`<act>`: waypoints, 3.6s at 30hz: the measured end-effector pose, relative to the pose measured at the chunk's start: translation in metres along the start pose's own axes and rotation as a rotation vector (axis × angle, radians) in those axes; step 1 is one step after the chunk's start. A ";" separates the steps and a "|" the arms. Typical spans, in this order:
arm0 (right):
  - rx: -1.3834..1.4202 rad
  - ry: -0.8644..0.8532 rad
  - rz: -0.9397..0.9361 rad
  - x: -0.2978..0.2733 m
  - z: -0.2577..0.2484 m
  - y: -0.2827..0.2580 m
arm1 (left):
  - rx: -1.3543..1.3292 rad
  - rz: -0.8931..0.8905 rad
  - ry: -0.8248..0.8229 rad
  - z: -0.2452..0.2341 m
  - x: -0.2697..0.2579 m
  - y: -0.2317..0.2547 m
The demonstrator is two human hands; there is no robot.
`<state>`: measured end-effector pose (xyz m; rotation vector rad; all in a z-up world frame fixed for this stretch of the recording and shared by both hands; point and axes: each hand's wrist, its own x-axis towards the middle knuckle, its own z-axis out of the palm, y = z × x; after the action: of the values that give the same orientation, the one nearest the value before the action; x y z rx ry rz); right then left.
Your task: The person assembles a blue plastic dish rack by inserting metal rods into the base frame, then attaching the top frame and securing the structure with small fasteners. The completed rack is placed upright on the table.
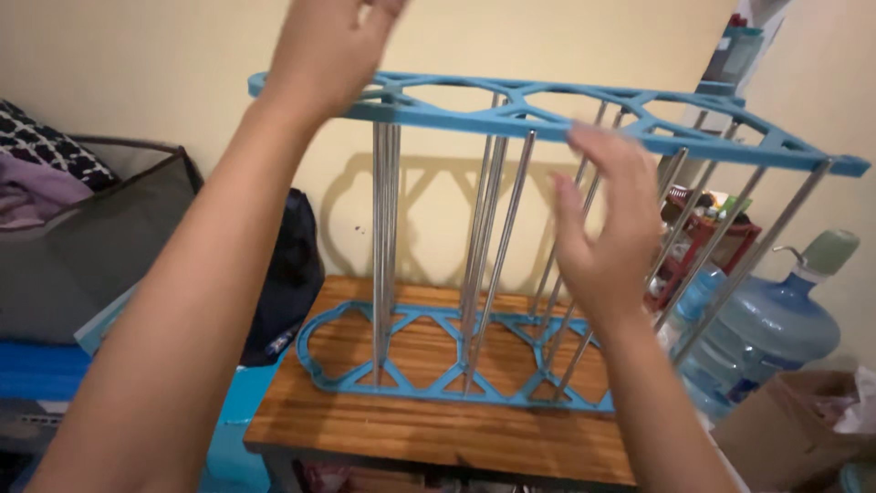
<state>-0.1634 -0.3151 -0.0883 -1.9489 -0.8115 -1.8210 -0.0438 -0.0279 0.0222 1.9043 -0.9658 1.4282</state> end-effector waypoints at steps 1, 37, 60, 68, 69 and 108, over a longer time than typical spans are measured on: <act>0.092 0.048 0.161 -0.027 -0.003 -0.006 | 0.017 0.006 -0.062 -0.002 -0.005 0.012; -0.080 -0.714 0.258 -0.288 0.003 -0.030 | 0.341 0.249 0.057 0.072 -0.021 0.024; 0.272 -1.166 0.118 -0.295 -0.080 -0.013 | 0.321 -0.306 -0.582 0.132 -0.067 -0.091; 0.159 -1.114 0.749 -0.326 -0.063 -0.024 | 0.326 -0.399 -0.773 0.161 -0.121 -0.104; 0.205 -1.120 0.759 -0.329 -0.065 -0.023 | 0.322 -0.423 -0.787 0.164 -0.127 -0.103; 0.072 -0.276 0.349 -0.173 -0.154 -0.072 | -0.087 -0.330 -0.333 -0.172 -0.253 0.197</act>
<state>-0.3304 -0.3821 -0.2506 -2.1634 -0.5591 -1.3267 -0.3428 0.0461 -0.1708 2.1573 -0.7937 0.8861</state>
